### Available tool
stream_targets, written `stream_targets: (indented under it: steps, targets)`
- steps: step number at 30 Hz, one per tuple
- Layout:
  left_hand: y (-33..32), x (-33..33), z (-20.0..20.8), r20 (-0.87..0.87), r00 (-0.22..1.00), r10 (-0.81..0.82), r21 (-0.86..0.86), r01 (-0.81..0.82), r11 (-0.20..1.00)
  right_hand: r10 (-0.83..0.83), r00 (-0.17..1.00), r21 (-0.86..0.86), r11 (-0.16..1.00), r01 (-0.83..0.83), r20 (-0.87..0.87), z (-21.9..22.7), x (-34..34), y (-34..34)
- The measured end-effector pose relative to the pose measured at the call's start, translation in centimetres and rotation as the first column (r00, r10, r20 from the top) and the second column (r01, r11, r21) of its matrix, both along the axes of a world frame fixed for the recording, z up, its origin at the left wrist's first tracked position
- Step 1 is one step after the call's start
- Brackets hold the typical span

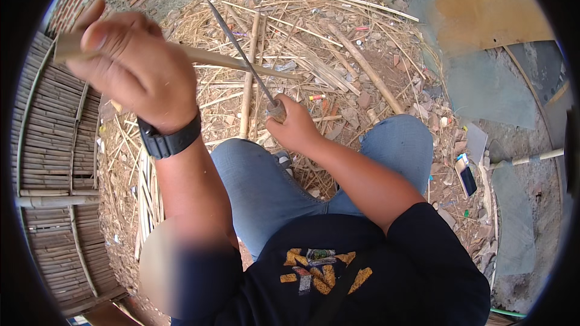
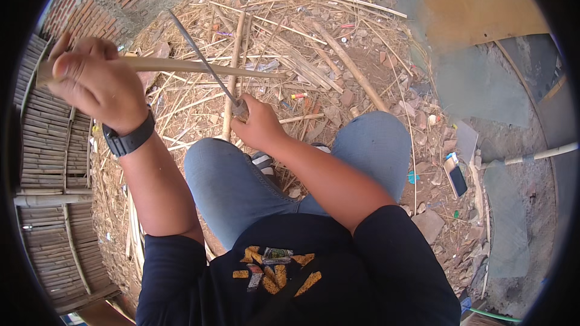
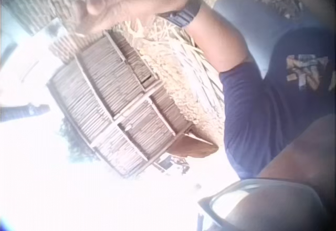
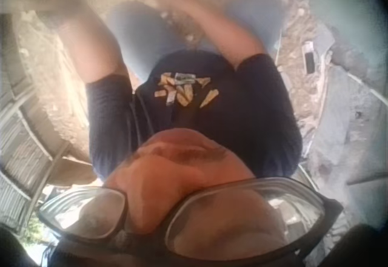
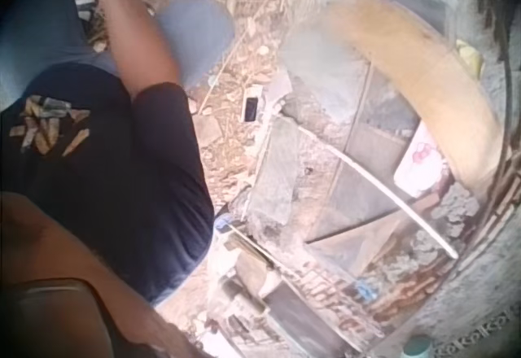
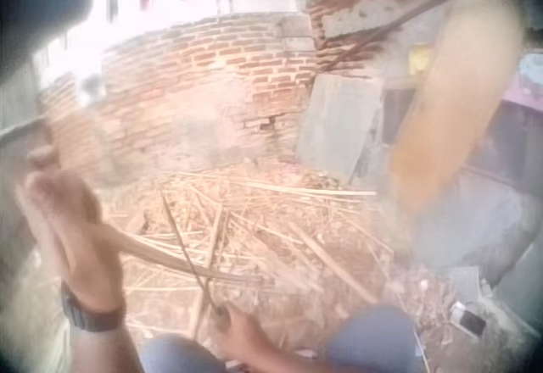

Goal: The person sits on the ground and uses a machete to split a long bamboo pole into thinner strips. They hold the bamboo with one hand and strike it with the machete, occasionally using a wooden stick to help drive the split. The person continues this process, creating multiple thin bamboo strips.

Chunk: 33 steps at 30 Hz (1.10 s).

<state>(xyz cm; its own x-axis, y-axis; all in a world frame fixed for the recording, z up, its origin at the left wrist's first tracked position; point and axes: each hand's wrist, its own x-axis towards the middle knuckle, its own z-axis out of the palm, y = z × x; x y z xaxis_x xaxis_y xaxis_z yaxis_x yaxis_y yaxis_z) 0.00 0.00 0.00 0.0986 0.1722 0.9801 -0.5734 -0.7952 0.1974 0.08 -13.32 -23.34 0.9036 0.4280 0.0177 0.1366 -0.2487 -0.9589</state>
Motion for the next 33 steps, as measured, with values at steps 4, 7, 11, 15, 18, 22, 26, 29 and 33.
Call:
stream_targets:
  steps: [4, 7, 11, 15, 18, 22, 26, 29, 33]
  targets:
    - [2.1, -1.3, -1.0, 0.010, 1.000, 0.028, -0.198, -0.025, 0.980, 0.033, 0.976, 0.029, 0.999, -0.027, -0.213, -0.8, 1.2, 0.5]
    - [3.2, -2.4, -1.9, 0.006, 0.999, 0.044, -0.390, -0.038, 0.920, 0.166, 0.985, 0.135, 0.978, -0.159, -0.042, 0.3, -0.3, 0.6]
    - [3.8, -2.1, -2.0, 0.056, 0.981, 0.183, -0.576, -0.118, 0.809, 0.187, 0.976, 0.069, 0.981, -0.180, -0.108, -1.7, 2.0, 2.4]
    - [6.1, -1.5, -2.2, 0.026, 0.960, 0.279, -0.595, -0.209, 0.776, 0.105, 0.950, -0.033, 0.992, -0.119, -0.294, -4.0, 3.6, 3.2]
    - [8.1, -2.5, -2.6, 0.039, 0.964, 0.265, -0.603, -0.189, 0.775, 0.277, 0.954, -0.051, 0.958, -0.284, -0.111, -2.1, 2.5, 2.8]
    - [6.6, -2.8, -2.6, 0.066, 0.959, 0.274, -0.649, -0.167, 0.742, 0.290, 0.956, -0.033, 0.956, -0.292, -0.049, -3.8, 2.7, 2.5]
    - [6.5, -2.1, -2.6, 0.080, 0.966, 0.245, -0.629, -0.141, 0.764, 0.045, 0.992, -0.174, 0.983, -0.065, -0.116, -8.1, 4.4, 1.6]
    - [7.0, -2.4, -2.8, 0.094, 0.969, 0.231, -0.545, -0.144, 0.826, 0.116, 0.980, -0.156, 0.978, -0.141, -0.161, -4.7, 3.9, 0.1]
    - [6.6, -2.0, -2.5, 0.216, 0.976, 0.034, -0.557, 0.095, 0.825, 0.301, 0.953, -0.135, 0.946, -0.293, 0.036, 0.0, 2.1, -2.4]
